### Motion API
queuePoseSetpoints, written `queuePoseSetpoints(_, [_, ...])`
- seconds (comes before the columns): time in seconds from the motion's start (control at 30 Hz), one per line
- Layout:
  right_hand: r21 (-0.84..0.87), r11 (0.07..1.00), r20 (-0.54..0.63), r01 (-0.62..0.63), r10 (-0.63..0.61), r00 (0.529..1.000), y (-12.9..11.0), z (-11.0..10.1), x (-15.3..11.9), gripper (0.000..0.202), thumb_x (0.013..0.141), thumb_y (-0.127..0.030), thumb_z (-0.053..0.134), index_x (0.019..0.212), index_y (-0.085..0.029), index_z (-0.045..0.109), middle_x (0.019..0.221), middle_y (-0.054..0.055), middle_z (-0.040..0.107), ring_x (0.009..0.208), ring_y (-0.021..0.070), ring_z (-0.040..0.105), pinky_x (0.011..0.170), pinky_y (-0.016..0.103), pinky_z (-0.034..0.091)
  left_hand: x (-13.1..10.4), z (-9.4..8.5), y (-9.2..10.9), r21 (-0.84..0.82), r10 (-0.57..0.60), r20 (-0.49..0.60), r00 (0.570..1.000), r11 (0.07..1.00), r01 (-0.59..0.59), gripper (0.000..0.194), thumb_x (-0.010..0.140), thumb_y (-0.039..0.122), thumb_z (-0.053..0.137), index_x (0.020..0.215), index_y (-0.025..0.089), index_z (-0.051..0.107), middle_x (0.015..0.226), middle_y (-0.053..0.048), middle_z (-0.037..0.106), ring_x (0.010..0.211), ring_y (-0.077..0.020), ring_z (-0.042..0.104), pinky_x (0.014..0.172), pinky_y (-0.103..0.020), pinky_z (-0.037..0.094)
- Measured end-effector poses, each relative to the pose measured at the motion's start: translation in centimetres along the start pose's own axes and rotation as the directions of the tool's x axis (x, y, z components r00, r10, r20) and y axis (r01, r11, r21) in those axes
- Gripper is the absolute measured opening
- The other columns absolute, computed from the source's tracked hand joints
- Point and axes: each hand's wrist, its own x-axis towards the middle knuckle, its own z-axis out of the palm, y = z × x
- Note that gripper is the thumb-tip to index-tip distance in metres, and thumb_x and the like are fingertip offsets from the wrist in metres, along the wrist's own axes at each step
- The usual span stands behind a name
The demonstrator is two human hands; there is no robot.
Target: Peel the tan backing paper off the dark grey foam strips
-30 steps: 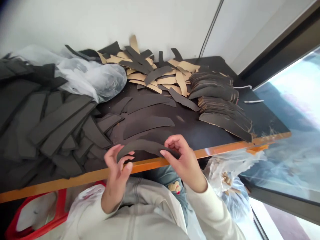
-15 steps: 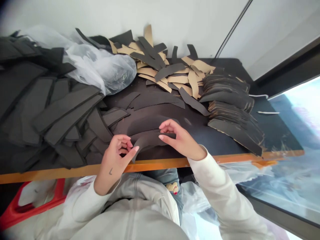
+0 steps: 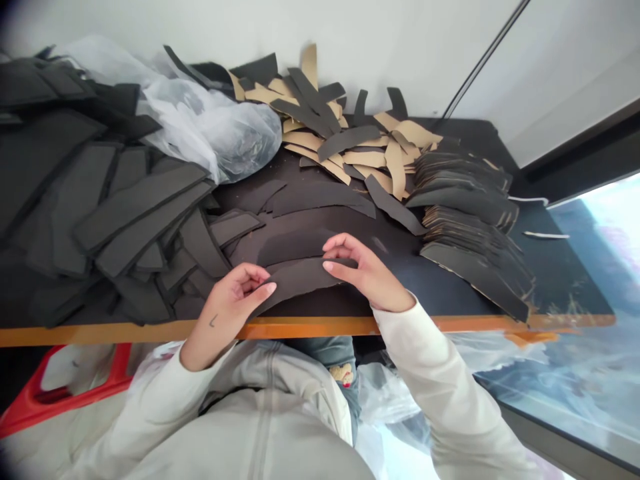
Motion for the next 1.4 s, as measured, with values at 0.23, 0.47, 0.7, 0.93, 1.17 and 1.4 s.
queuePoseSetpoints(0.23, [-0.464,0.870,-0.020,0.165,-0.197,0.980,2.1,-0.1,0.9,0.022,0.081,-0.038,0.067,0.096,-0.024,0.057,0.085,0.001,0.063,0.082,0.0177,0.061,0.083,0.035,0.050,0.9,0.6,-0.7,0.274,0.134,-0.043,0.990,0.955,-0.117,0.020,0.085,0.028,0.067,0.101,0.023,0.056,0.080,0.004,0.059,0.072,-0.0116,0.057,0.071,-0.024,0.046])
queuePoseSetpoints(0.47, [-0.498,0.839,0.031,0.220,-0.237,0.971,3.2,-0.1,1.2,0.011,0.086,-0.033,0.063,0.089,-0.023,0.062,0.085,0.001,0.066,0.080,0.0171,0.062,0.076,0.030,0.050,1.6,0.7,-1.0,0.353,0.198,-0.001,0.980,0.917,-0.185,0.006,0.086,0.025,0.067,0.086,0.022,0.062,0.079,0.003,0.063,0.071,-0.0114,0.059,0.070,-0.023,0.046])
queuePoseSetpoints(0.7, [-0.533,0.814,0.043,0.233,-0.249,0.968,3.7,-0.1,1.2,0.007,0.088,-0.030,0.063,0.089,-0.024,0.067,0.089,0.002,0.069,0.083,0.0180,0.064,0.075,0.031,0.049,1.7,0.9,-1.6,0.368,0.195,-0.035,0.980,0.914,-0.168,0.004,0.084,0.024,0.069,0.084,0.022,0.065,0.078,0.003,0.065,0.068,-0.0116,0.059,0.068,-0.023,0.048])
queuePoseSetpoints(0.93, [-0.539,0.807,0.061,0.242,-0.250,0.966,3.6,-0.2,1.1,0.008,0.089,-0.028,0.063,0.090,-0.025,0.071,0.091,0.002,0.071,0.086,0.0181,0.066,0.081,0.032,0.050,1.7,0.8,-1.6,0.397,0.174,-0.035,0.984,0.906,-0.146,0.005,0.083,0.024,0.070,0.082,0.022,0.065,0.077,0.003,0.066,0.067,-0.0120,0.059,0.069,-0.024,0.049])
queuePoseSetpoints(1.17, [-0.559,0.799,0.054,0.220,-0.230,0.972,3.2,-0.1,1.1,0.011,0.089,-0.030,0.062,0.087,-0.025,0.071,0.089,0.003,0.072,0.085,0.0198,0.067,0.080,0.034,0.051,1.7,0.8,-1.4,0.414,0.168,-0.019,0.986,0.898,-0.145,0.004,0.084,0.024,0.068,0.082,0.022,0.065,0.077,0.002,0.066,0.068,-0.0123,0.059,0.070,-0.024,0.050])
queuePoseSetpoints(1.4, [-0.573,0.794,0.040,0.205,-0.223,0.974,3.2,0.0,1.1,0.012,0.089,-0.032,0.061,0.087,-0.025,0.071,0.089,0.004,0.072,0.085,0.0206,0.067,0.079,0.034,0.051,1.9,0.9,-1.3,0.422,0.168,-0.018,0.986,0.895,-0.145,0.005,0.083,0.023,0.069,0.081,0.022,0.065,0.076,0.003,0.065,0.066,-0.0121,0.058,0.069,-0.024,0.049])
